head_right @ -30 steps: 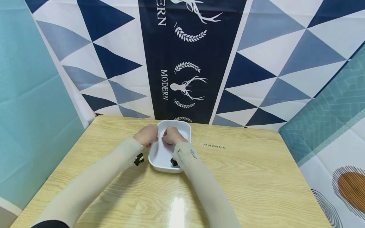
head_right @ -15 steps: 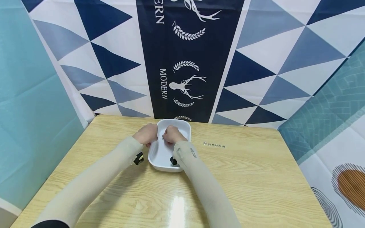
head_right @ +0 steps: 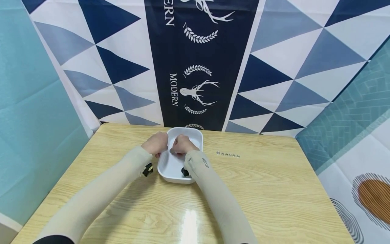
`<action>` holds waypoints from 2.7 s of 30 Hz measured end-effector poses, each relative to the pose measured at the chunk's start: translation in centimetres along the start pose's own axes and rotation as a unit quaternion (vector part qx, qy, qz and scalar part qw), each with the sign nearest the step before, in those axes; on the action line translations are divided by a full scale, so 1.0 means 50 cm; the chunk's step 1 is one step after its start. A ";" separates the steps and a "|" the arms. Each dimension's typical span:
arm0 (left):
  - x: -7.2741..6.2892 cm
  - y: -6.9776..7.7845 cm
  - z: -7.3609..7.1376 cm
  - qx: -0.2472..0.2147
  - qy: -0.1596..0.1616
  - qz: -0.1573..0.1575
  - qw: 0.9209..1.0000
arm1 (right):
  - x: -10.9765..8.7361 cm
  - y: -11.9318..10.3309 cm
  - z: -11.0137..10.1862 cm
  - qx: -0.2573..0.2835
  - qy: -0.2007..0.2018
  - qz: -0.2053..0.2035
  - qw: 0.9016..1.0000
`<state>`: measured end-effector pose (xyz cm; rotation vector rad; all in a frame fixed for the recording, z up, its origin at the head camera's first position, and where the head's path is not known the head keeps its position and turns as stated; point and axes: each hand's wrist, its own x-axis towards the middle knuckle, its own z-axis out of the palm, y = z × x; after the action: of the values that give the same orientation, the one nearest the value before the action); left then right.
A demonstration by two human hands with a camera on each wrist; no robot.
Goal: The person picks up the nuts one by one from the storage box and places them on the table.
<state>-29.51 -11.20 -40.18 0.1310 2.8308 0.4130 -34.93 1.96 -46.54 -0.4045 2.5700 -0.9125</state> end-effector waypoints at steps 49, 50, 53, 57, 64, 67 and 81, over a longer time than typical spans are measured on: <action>-0.008 0.013 0.020 0.053 0.040 -0.022 0.998 | -0.140 0.146 -0.334 -0.017 0.084 -0.003 0.996; -0.007 0.014 0.020 0.052 0.039 -0.023 0.998 | -0.143 0.153 -0.337 -0.020 0.084 -0.001 0.996; -0.007 0.013 0.021 0.051 0.036 -0.026 0.998 | -0.149 0.171 -0.342 -0.019 0.082 0.003 0.996; -0.008 0.013 0.021 0.048 0.033 -0.029 0.998 | -0.158 0.192 -0.345 -0.025 0.076 0.008 0.997; -0.009 0.013 0.022 0.038 0.032 -0.033 0.998 | -0.160 0.227 -0.330 -0.029 0.068 0.021 0.997; -0.010 0.011 0.023 0.044 0.034 -0.027 0.998 | -0.158 0.236 -0.318 -0.020 0.056 0.023 0.998; -0.008 0.009 0.022 0.044 0.033 -0.019 0.998 | -0.140 0.252 -0.259 -0.033 0.040 -0.004 0.999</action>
<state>-28.77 -10.54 -40.98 0.0821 2.9133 0.2894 -36.24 21.09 -43.66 -0.4054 2.6788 -0.8657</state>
